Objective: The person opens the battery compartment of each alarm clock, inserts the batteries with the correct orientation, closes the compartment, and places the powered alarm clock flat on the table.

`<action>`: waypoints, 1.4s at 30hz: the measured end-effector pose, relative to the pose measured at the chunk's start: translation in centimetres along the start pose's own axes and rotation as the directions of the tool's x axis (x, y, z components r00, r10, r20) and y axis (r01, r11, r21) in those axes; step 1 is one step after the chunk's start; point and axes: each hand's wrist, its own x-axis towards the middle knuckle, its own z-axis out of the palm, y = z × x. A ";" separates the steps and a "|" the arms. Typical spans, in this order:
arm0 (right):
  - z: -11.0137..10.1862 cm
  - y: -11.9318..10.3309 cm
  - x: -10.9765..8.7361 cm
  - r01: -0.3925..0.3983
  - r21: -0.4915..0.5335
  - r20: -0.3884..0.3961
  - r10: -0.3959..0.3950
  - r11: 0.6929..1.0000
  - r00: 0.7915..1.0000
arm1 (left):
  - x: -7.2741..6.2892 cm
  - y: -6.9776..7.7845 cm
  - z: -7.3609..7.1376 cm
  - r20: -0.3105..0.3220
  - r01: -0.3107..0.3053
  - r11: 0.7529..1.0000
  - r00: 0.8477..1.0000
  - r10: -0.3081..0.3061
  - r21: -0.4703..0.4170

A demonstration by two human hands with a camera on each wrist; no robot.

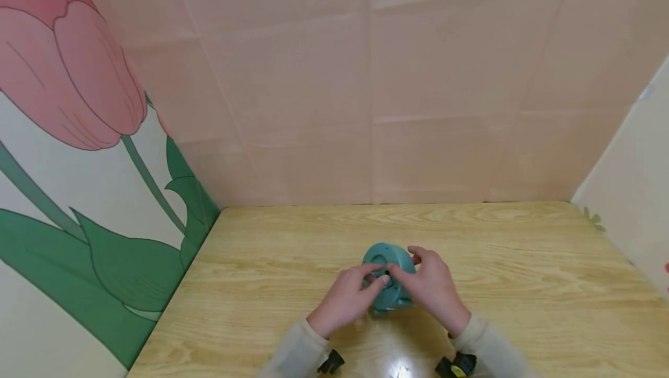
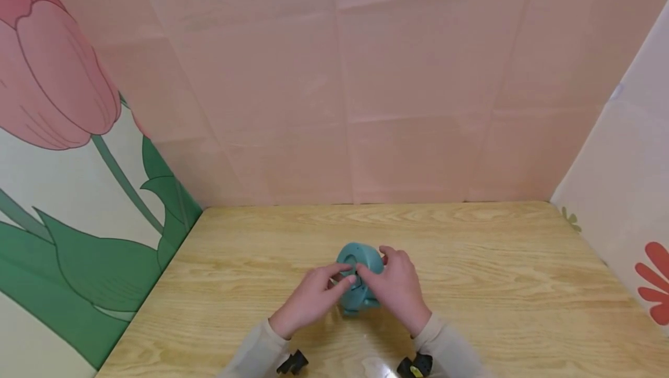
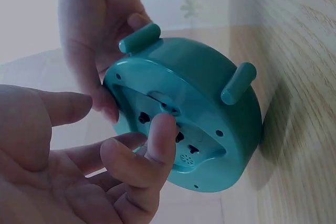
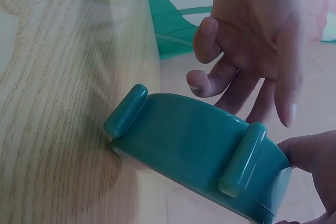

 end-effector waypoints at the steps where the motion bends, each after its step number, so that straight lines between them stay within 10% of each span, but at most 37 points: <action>1: 0.0 -0.1 0.0 0.004 -0.002 -0.002 -0.004 1.000 1.000 | -0.1 0.1 0.0 0.004 0.000 1.000 1.000 0.000 -0.004; 24: 0.2 -1.6 -1.1 -0.059 0.267 0.074 0.040 0.962 0.996 | -0.8 0.9 -0.7 -0.006 0.059 0.998 0.998 -0.059 -0.036; 42: 0.7 -1.7 -1.0 -0.008 0.320 0.090 -0.022 0.947 0.996 | -0.3 -1.8 -0.5 0.019 0.132 0.920 0.991 -0.135 -0.370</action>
